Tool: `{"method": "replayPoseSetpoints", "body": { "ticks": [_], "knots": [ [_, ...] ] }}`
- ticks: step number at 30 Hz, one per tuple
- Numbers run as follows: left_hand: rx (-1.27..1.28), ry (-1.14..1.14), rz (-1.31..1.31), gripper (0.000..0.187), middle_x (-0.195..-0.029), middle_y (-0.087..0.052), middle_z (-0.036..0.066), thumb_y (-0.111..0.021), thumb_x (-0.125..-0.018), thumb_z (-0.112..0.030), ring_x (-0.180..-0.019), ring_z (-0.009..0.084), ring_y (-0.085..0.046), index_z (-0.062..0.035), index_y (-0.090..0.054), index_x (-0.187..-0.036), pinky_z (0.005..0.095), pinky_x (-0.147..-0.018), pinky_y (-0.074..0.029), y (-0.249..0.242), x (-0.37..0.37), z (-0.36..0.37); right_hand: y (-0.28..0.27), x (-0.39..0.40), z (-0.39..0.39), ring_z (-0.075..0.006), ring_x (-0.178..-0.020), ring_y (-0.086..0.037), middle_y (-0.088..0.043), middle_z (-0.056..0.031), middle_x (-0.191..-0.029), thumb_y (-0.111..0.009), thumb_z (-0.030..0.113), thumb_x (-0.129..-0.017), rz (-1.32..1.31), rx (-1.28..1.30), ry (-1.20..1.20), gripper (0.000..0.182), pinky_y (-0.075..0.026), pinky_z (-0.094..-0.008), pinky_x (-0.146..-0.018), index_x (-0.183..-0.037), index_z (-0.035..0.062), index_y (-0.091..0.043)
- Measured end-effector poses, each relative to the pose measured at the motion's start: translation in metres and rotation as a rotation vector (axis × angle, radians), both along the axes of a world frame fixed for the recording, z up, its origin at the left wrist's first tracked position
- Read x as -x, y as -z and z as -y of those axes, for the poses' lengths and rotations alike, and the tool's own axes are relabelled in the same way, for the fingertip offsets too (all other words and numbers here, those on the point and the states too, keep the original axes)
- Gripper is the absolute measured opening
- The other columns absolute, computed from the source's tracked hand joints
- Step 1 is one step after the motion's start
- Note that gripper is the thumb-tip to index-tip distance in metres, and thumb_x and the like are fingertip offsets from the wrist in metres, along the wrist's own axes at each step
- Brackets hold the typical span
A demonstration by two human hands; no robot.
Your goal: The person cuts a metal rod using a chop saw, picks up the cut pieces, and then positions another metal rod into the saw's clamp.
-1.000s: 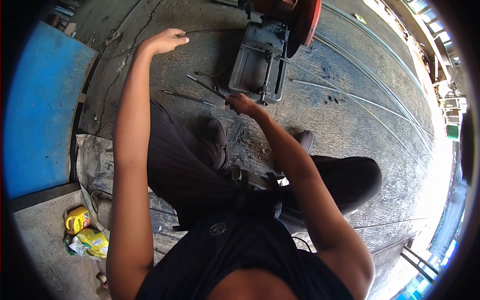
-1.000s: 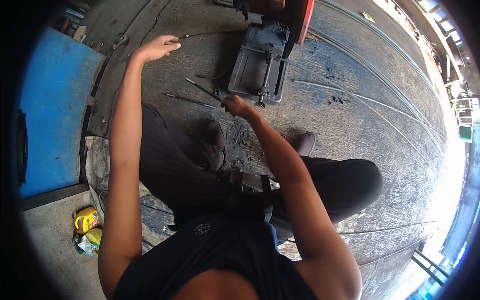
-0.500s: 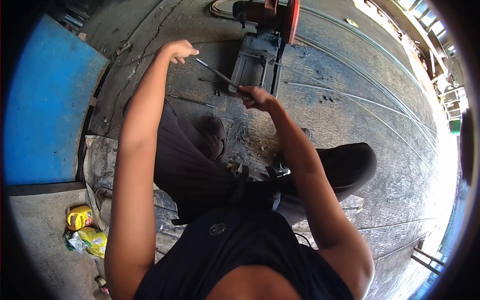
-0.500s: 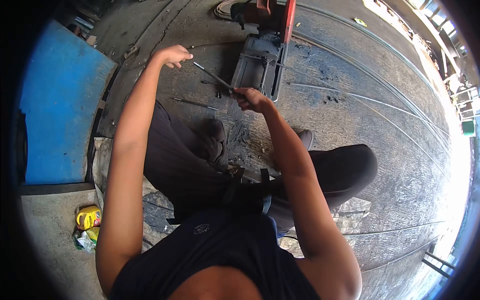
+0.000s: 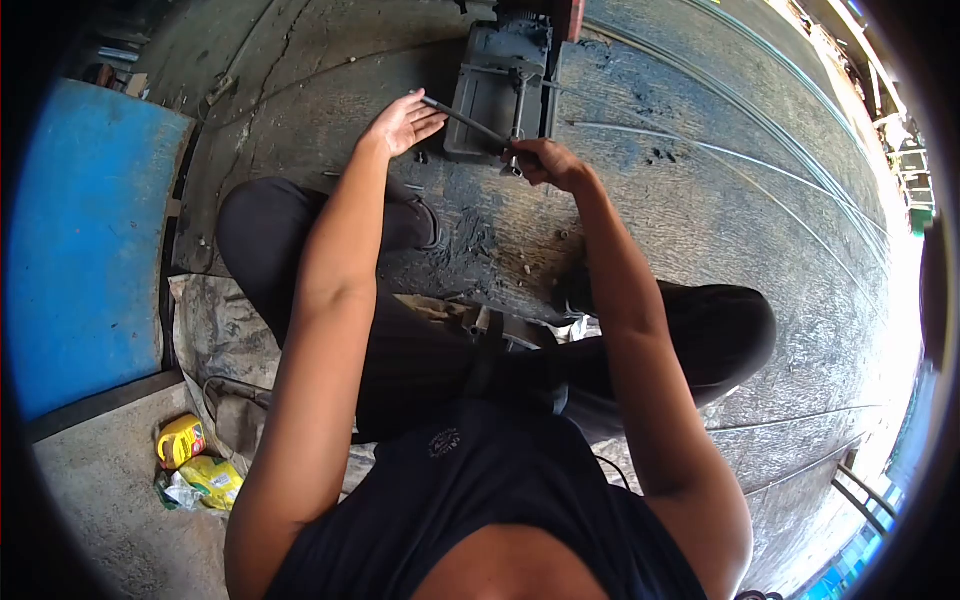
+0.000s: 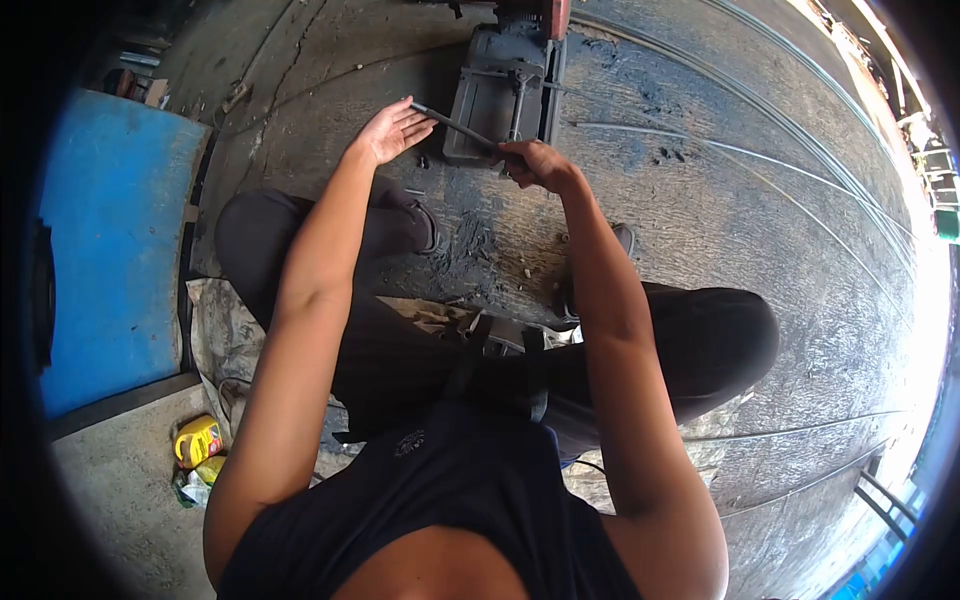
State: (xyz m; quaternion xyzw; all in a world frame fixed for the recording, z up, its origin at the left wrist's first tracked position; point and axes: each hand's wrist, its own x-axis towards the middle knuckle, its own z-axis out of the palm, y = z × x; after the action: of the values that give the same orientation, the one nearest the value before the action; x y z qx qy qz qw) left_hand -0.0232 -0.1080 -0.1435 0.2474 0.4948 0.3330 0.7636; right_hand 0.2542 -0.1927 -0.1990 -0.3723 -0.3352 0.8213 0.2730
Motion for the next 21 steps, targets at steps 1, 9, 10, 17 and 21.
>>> {"method": "replayPoseSetpoints", "body": {
  "ticks": [1, 9, 10, 17, 21],
  "knots": [
    [0.002, -0.050, 0.042, 0.042, -0.111, -0.056, 0.017, -0.055, -0.090, -0.026, -0.104, 0.0285, -0.058, 0.0038, -0.045, -0.117, 0.0408, -0.090, -0.050, 0.012, 0.001, -0.003, 0.002, 0.003, -0.002, -0.0062, -0.045, -0.022, -0.026, 0.0063, -0.054, -0.041, 0.029, -0.094, 0.003, 0.002, -0.007, 0.034, -0.018, -0.0239, -0.042, -0.093, -0.0009, -0.058],
    [-0.071, -0.380, 0.186, 0.012, -0.097, -0.061, 0.012, -0.057, -0.088, -0.010, -0.090, 0.0236, -0.061, 0.0012, -0.056, -0.094, 0.0353, -0.086, -0.054, 0.048, 0.008, -0.020, -0.001, 0.007, -0.026, -0.0221, -0.059, -0.051, -0.061, -0.0192, -0.086, -0.027, 0.034, -0.097, -0.165, 0.152, 0.253, 0.052, -0.047, -0.0340, -0.061, -0.111, -0.0088, -0.052],
    [-0.063, -0.438, 0.201, 0.012, -0.096, -0.061, 0.013, -0.056, -0.088, -0.008, -0.090, 0.0238, -0.062, 0.0017, -0.056, -0.094, 0.0351, -0.086, -0.054, 0.051, 0.009, -0.022, 0.006, 0.002, -0.025, -0.0244, -0.066, -0.054, -0.060, -0.0213, -0.091, -0.027, 0.034, -0.097, -0.194, 0.179, 0.354, 0.052, -0.048, -0.0355, -0.067, -0.113, -0.0106, -0.050],
    [-0.033, -0.559, 0.271, 0.015, -0.094, -0.060, 0.012, -0.059, -0.086, -0.010, -0.086, 0.0246, -0.063, 0.0008, -0.054, -0.096, 0.0374, -0.085, -0.055, 0.088, -0.021, -0.027, 0.047, -0.026, -0.017, -0.0376, -0.106, -0.053, -0.050, -0.0292, -0.111, -0.028, 0.023, -0.094, -0.434, 0.206, 0.595, 0.046, -0.043, -0.0433, -0.096, -0.116, -0.0155, -0.041],
    [-0.006, -0.613, 0.321, 0.014, -0.092, -0.060, 0.010, -0.061, -0.085, -0.010, -0.085, 0.0230, -0.063, -0.0013, -0.055, -0.095, 0.0358, -0.083, -0.056, 0.107, -0.034, -0.026, 0.057, -0.032, -0.013, -0.0363, -0.107, -0.053, -0.051, -0.0281, -0.110, -0.033, 0.018, -0.093, -0.480, 0.126, 0.692, 0.038, -0.043, -0.0427, -0.096, -0.114, -0.0138, -0.041]
  ]
}}
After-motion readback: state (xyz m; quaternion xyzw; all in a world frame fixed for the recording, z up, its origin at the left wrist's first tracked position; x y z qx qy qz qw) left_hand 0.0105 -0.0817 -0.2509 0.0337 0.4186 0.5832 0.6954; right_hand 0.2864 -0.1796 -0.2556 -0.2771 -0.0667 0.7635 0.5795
